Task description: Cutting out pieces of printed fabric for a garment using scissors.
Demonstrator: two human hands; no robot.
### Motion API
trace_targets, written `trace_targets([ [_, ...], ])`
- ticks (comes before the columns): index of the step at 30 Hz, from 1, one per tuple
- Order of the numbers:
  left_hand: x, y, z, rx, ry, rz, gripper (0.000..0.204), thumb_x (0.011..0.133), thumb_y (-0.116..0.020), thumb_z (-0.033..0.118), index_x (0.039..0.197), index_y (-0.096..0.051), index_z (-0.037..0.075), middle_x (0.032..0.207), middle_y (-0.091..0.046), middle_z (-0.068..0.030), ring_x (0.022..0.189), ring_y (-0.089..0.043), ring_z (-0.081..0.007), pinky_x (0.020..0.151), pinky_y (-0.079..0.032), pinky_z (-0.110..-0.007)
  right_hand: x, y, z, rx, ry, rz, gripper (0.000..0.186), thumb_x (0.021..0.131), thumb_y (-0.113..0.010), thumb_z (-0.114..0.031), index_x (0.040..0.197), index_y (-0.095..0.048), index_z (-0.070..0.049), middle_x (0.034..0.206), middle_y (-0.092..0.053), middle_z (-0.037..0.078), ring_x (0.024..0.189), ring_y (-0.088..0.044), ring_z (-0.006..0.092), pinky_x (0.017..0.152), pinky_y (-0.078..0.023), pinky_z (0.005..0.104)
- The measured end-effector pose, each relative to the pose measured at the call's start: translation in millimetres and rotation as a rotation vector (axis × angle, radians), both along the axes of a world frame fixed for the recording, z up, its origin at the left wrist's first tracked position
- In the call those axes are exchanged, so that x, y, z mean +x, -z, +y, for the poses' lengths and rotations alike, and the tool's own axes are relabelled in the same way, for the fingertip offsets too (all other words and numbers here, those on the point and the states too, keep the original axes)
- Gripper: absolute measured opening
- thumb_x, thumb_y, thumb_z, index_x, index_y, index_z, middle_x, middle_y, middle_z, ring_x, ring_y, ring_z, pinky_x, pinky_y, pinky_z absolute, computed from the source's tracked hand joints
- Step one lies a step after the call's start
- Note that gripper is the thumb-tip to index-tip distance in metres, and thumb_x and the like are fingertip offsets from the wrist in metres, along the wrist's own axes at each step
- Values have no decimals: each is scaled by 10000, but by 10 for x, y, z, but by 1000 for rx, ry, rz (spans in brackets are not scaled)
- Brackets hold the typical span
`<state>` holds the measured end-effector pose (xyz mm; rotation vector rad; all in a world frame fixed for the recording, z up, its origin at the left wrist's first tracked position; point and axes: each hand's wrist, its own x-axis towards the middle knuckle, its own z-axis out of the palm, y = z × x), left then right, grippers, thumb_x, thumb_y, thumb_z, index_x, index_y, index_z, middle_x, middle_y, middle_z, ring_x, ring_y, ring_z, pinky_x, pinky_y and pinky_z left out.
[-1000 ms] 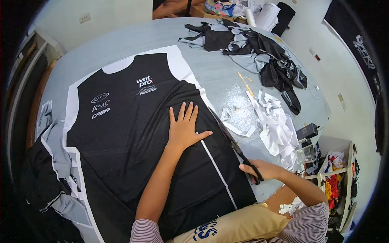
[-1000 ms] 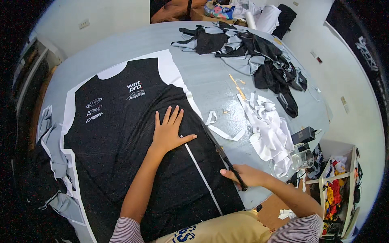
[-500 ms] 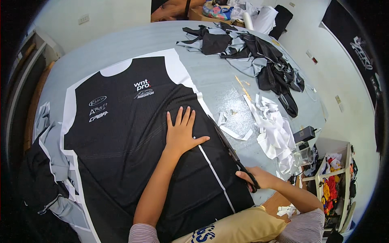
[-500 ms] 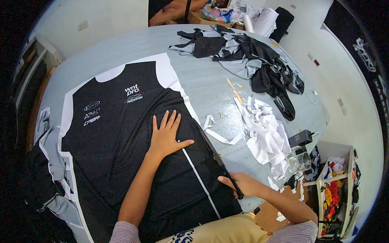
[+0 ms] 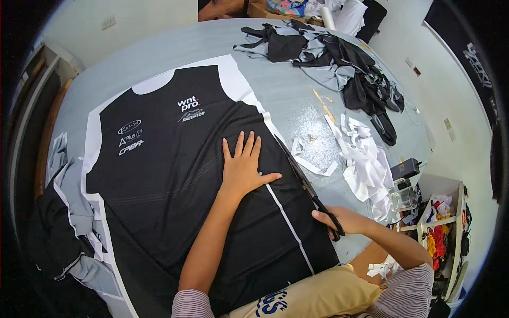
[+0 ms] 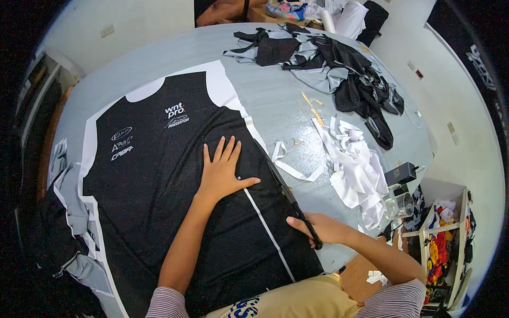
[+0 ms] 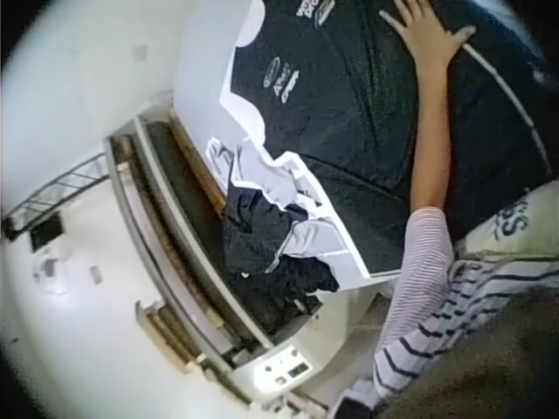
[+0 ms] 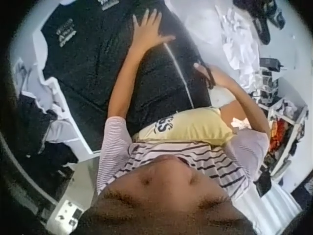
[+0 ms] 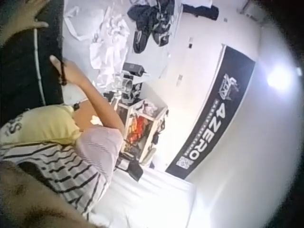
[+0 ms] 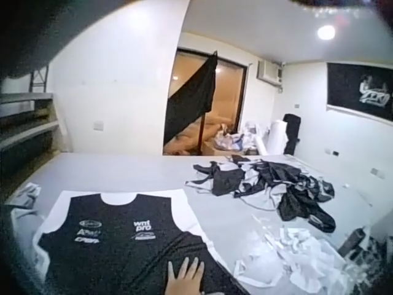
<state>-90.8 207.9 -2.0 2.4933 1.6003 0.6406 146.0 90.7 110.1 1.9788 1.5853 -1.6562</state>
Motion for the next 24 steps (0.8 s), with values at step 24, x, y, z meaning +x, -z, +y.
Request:
trace_targets([
  [24,8,68,-9,57,0,-21,1120,626,-537,815,1389,-402,7,1482,-324,-162,1409,-195,-350,1082,-33,-648,65,106,143,-27,-44,6,733,890,-399,-675,1001,-535,37,621,-556,75,535,-581,166,517,-468,286],
])
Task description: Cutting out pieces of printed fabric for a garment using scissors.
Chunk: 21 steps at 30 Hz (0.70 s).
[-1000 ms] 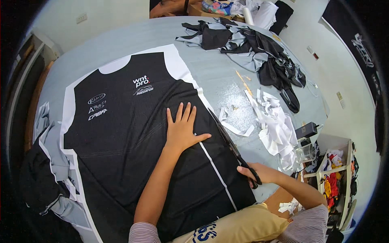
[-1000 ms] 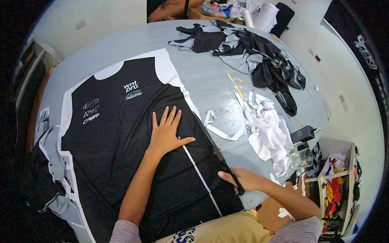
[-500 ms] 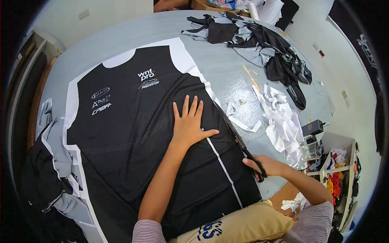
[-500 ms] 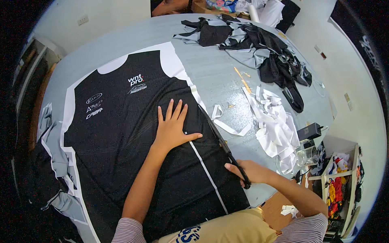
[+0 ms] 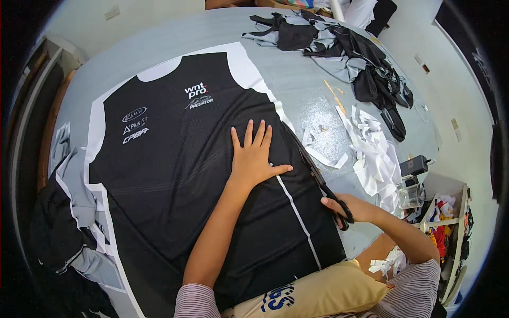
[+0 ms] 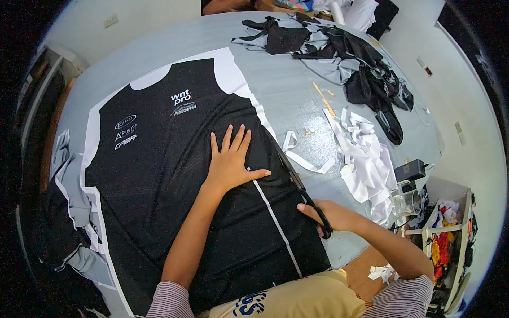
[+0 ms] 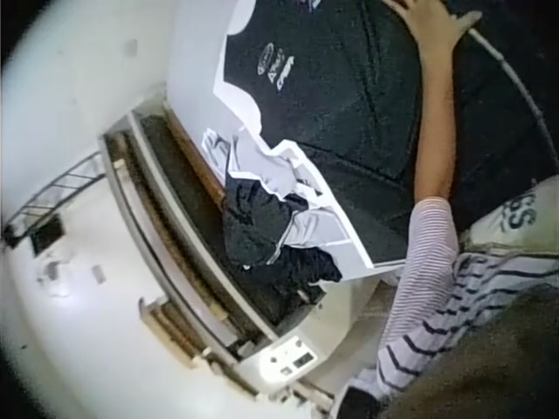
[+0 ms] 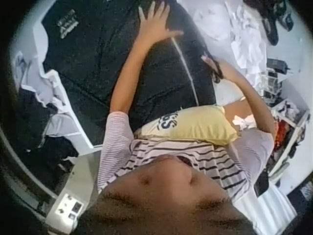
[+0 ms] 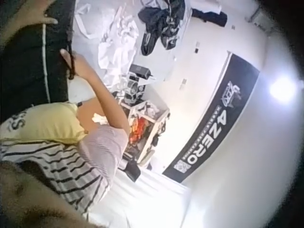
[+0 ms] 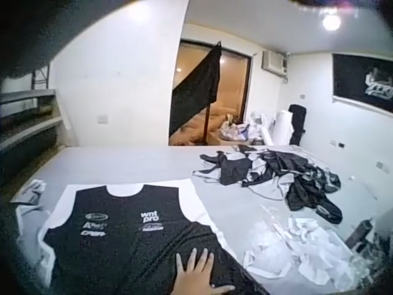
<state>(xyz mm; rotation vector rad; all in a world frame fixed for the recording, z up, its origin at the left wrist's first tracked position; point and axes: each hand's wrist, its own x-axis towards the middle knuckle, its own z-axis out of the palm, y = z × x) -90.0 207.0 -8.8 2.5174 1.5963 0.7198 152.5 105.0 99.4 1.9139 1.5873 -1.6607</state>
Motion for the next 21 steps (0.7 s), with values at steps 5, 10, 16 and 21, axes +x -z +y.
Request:
trace_targets([
  [5,2,-26,-6,-42,8,22,1137,623,-546,820,1405,-379,11,1496,-296,-169,1415,-175,-353,1086,-23,-642,-69,-86,106,-41,-17,74,797,874,-366,-714,1068,-520,44,650,-562,88,565,-592,166,517,-469,285],
  [10,-11,-36,-15,-55,2,34,1144,628,-538,824,1409,-368,5,1500,-284,-174,1417,-169,-352,1087,-15,-639,-156,-69,118,29,-50,11,755,902,-297,-695,979,-505,27,622,-558,82,560,-600,171,496,-454,282],
  [16,-21,-34,-13,-65,-8,38,1156,620,-543,825,1411,-359,2,1501,-278,-183,1414,-177,-356,1087,-22,-639,-132,0,113,55,-57,-64,748,916,-271,-680,875,-531,20,593,-549,85,562,-599,174,516,-457,283],
  [21,-11,-41,-29,-61,2,39,1167,614,-551,823,1416,-346,0,1504,-270,-184,1412,-182,-358,1079,-26,-649,-143,-54,247,-11,-71,23,815,876,-302,-728,969,-527,49,632,-561,91,573,-603,174,544,-479,287],
])
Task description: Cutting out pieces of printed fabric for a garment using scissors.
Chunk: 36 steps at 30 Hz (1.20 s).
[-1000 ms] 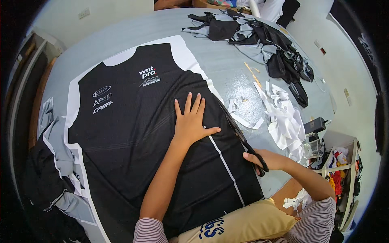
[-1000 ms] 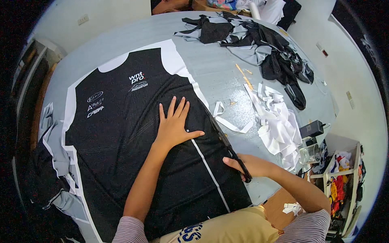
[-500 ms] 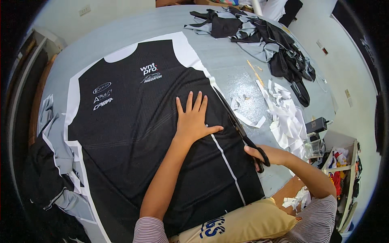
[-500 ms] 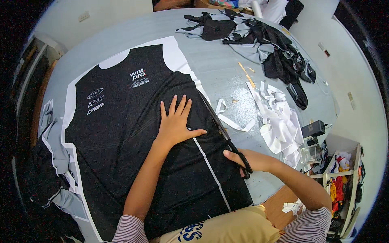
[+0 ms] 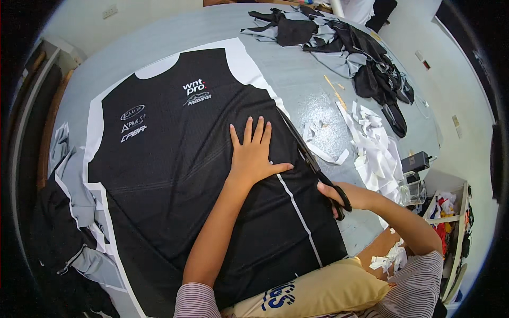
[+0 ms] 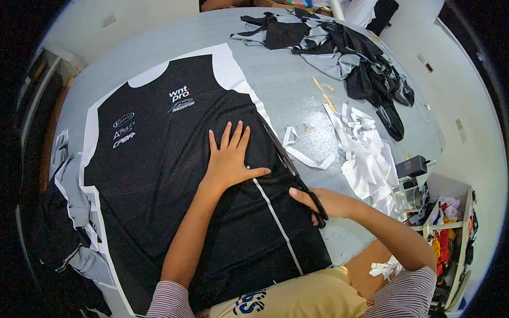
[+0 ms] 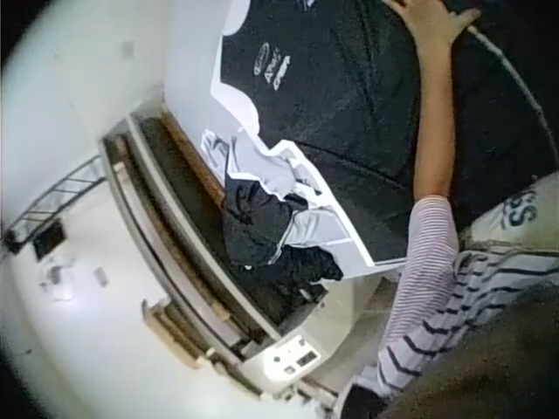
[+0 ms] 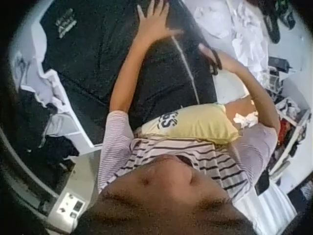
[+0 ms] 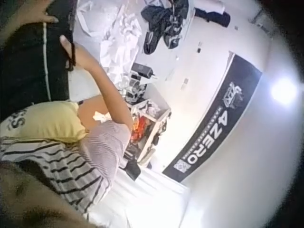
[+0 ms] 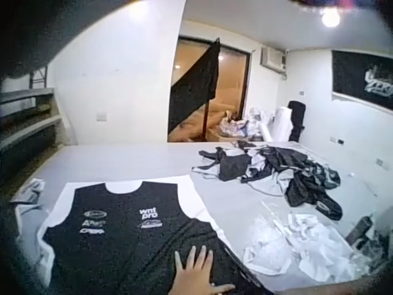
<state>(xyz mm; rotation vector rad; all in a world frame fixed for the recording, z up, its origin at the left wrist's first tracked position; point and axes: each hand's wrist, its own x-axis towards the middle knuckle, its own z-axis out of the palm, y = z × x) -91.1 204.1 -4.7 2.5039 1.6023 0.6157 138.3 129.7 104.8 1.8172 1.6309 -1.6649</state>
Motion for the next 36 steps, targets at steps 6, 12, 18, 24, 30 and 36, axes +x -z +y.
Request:
trace_targets([
  [6,24,-4,-21,-46,7,2,1207,595,-562,830,1432,-308,-2,1512,-229,-210,1421,-151,-357,1071,-2,-656,-119,-37,23,43,29,-28,812,873,-329,-726,971,-530,54,635,-560,91,577,-607,178,543,-482,288],
  [12,26,53,-24,-42,14,-22,1227,580,-551,844,1431,-307,-6,1513,-210,-222,1427,-130,-352,1066,34,-658,-126,19,-15,79,61,-71,774,888,-330,-704,897,-540,41,613,-567,98,570,-616,181,529,-470,287],
  [18,26,55,-37,-45,25,-14,1221,575,-538,848,1434,-315,10,1515,-222,-205,1430,-128,-339,1063,51,-660,-197,-60,72,34,40,-21,813,875,-283,-736,868,-551,32,615,-568,97,566,-618,178,519,-460,273],
  [24,30,30,-48,-71,26,0,1227,574,-534,852,1442,-299,18,1522,-210,-197,1433,-120,-332,1063,53,-660,-174,70,88,57,105,-27,832,848,-350,-751,935,-558,51,658,-569,101,570,-614,184,548,-522,297],
  [30,31,11,-37,-100,34,16,1234,577,-543,853,1449,-282,19,1525,-189,-208,1433,-105,-348,1059,45,-666,-179,77,120,72,87,-1,845,836,-353,-765,884,-558,54,650,-563,97,566,-616,190,533,-519,300],
  [36,27,-11,-37,-126,44,26,1240,583,-550,854,1459,-260,25,1529,-168,-215,1432,-90,-364,1054,42,-675,-241,2,320,11,73,-4,911,800,-353,-806,904,-564,74,664,-560,107,572,-618,192,538,-513,298],
])
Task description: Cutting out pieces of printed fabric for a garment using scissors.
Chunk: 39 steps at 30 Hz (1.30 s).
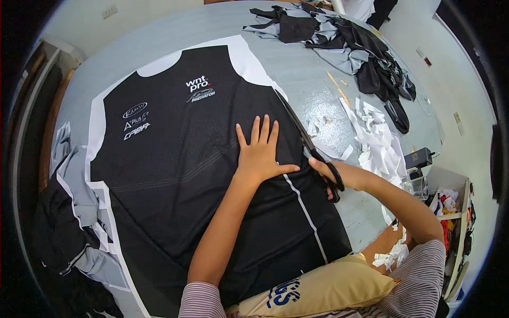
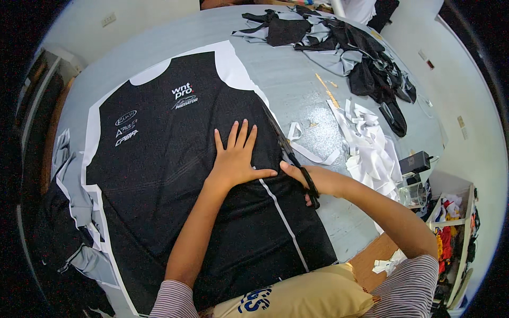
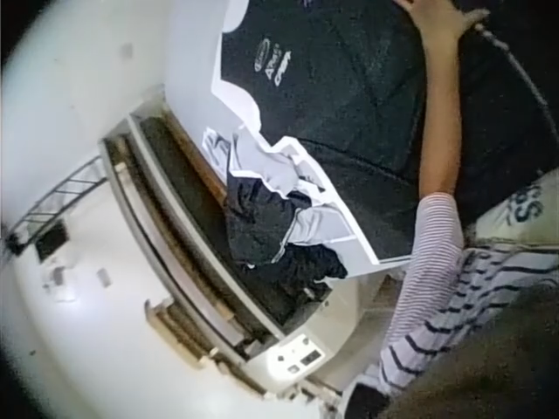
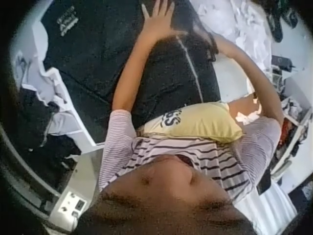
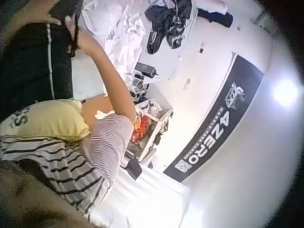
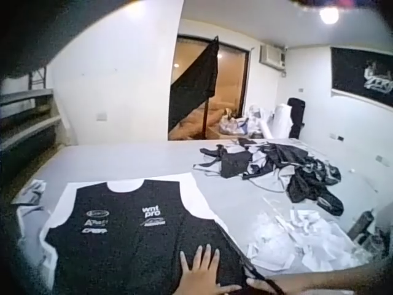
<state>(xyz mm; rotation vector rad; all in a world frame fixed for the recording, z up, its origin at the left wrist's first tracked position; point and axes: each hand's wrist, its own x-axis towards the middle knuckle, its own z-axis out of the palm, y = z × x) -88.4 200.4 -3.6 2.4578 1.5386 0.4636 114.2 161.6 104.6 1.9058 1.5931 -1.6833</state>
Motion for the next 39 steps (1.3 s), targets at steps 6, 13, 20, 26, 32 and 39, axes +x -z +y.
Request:
trace_targets([
  [6,-5,-2,1,-8,0,5,1234,586,-551,851,1457,-266,25,1530,-169,-212,1432,-95,-363,1055,42,-673,-6,42,13,67,-9,-91,897,813,-365,-787,920,-567,81,667,-568,109,570,-623,194,558,-519,300],
  [13,-1,-33,-6,-11,0,6,1232,584,-566,841,1457,-265,25,1530,-167,-211,1431,-97,-362,1057,45,-673,-45,25,127,68,-32,-75,831,846,-337,-759,871,-557,42,633,-573,97,548,-619,186,539,-491,282],
  [20,-1,-47,-11,-28,6,10,1235,577,-581,832,1459,-260,29,1531,-167,-208,1433,-92,-355,1062,43,-666,-118,71,211,121,-22,-103,819,861,-326,-745,882,-566,38,628,-572,95,538,-610,180,531,-481,286],
  [26,2,-48,-15,-24,0,-3,1233,576,-595,820,1457,-262,24,1528,-174,-211,1432,-98,-357,1062,43,-665,-72,155,258,136,-46,-102,909,812,-341,-795,896,-581,78,604,-572,118,537,-628,198,496,-502,290],
  [32,4,-18,-23,-14,3,-9,1233,578,-599,816,1455,-261,18,1525,-180,-214,1431,-101,-359,1065,36,-661,-185,84,381,63,5,-107,893,805,-322,-811,806,-572,46,623,-549,97,525,-591,179,517,-467,283],
  [39,-8,-5,19,-15,1,-5,1240,568,-601,821,1457,-262,26,1527,-177,-210,1432,-98,-356,1062,35,-666,-182,133,394,220,-53,-154,826,835,-396,-748,783,-568,59,610,-579,132,515,-621,200,489,-498,305],
])
